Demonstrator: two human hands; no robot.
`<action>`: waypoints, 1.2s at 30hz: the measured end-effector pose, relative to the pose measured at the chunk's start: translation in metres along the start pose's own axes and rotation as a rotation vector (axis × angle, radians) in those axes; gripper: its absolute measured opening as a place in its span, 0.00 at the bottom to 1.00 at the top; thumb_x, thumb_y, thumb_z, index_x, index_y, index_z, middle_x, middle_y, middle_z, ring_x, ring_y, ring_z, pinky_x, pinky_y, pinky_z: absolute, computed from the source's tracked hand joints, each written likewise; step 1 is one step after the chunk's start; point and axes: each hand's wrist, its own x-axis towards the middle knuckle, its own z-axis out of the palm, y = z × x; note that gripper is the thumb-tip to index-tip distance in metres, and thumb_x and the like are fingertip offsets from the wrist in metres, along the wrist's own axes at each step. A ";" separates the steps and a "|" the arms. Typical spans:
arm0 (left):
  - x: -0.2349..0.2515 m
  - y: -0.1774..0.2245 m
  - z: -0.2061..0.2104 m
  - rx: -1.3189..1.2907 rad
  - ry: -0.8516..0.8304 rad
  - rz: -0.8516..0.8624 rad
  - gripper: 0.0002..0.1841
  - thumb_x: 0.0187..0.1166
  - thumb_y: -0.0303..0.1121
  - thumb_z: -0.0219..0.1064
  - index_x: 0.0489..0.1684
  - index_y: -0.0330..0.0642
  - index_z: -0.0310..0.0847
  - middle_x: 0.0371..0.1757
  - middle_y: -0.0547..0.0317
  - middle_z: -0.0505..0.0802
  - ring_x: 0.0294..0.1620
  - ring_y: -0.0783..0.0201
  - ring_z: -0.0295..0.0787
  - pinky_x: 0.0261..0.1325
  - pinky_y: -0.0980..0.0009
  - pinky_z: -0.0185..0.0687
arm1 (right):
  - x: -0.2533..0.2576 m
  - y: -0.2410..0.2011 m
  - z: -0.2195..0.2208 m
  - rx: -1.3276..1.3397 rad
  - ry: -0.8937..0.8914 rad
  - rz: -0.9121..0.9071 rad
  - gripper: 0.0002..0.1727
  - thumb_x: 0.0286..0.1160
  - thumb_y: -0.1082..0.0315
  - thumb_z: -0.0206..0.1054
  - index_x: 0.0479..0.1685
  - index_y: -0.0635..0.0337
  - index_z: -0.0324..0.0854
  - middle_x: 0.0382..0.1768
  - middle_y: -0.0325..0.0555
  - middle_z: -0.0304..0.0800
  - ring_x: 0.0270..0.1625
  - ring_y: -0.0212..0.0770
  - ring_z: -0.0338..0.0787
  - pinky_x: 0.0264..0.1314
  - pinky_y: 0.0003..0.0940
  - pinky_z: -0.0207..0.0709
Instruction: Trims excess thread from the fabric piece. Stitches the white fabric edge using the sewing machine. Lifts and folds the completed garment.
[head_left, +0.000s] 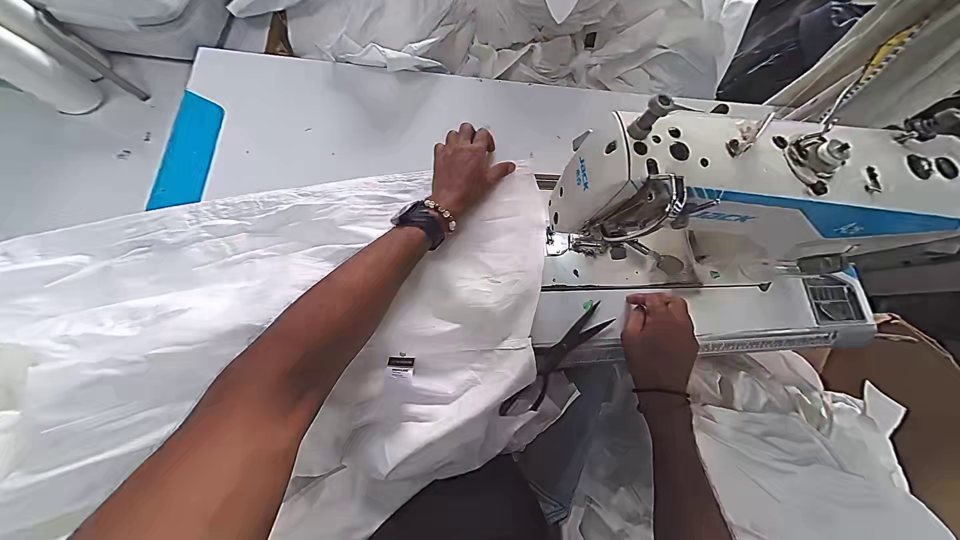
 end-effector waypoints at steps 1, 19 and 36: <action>-0.004 -0.001 0.002 0.017 0.031 0.015 0.33 0.76 0.66 0.63 0.55 0.40 0.84 0.57 0.40 0.87 0.61 0.37 0.83 0.58 0.39 0.76 | -0.001 0.007 0.006 0.088 0.017 0.053 0.16 0.82 0.63 0.62 0.54 0.64 0.87 0.55 0.62 0.87 0.55 0.60 0.88 0.57 0.56 0.82; -0.014 -0.003 -0.003 0.050 -0.013 -0.029 0.35 0.78 0.69 0.56 0.58 0.43 0.82 0.60 0.43 0.88 0.67 0.41 0.81 0.67 0.41 0.70 | -0.188 -0.027 0.101 -0.070 -0.314 -0.523 0.22 0.87 0.50 0.50 0.62 0.45 0.88 0.70 0.38 0.89 0.79 0.48 0.81 0.84 0.65 0.62; -0.015 -0.005 -0.007 -0.013 -0.022 0.008 0.33 0.79 0.64 0.58 0.58 0.41 0.83 0.59 0.39 0.88 0.67 0.37 0.80 0.67 0.37 0.68 | -0.154 -0.007 -0.006 -0.173 -0.217 -0.525 0.10 0.71 0.72 0.65 0.43 0.52 0.91 0.44 0.45 0.92 0.45 0.51 0.90 0.33 0.42 0.82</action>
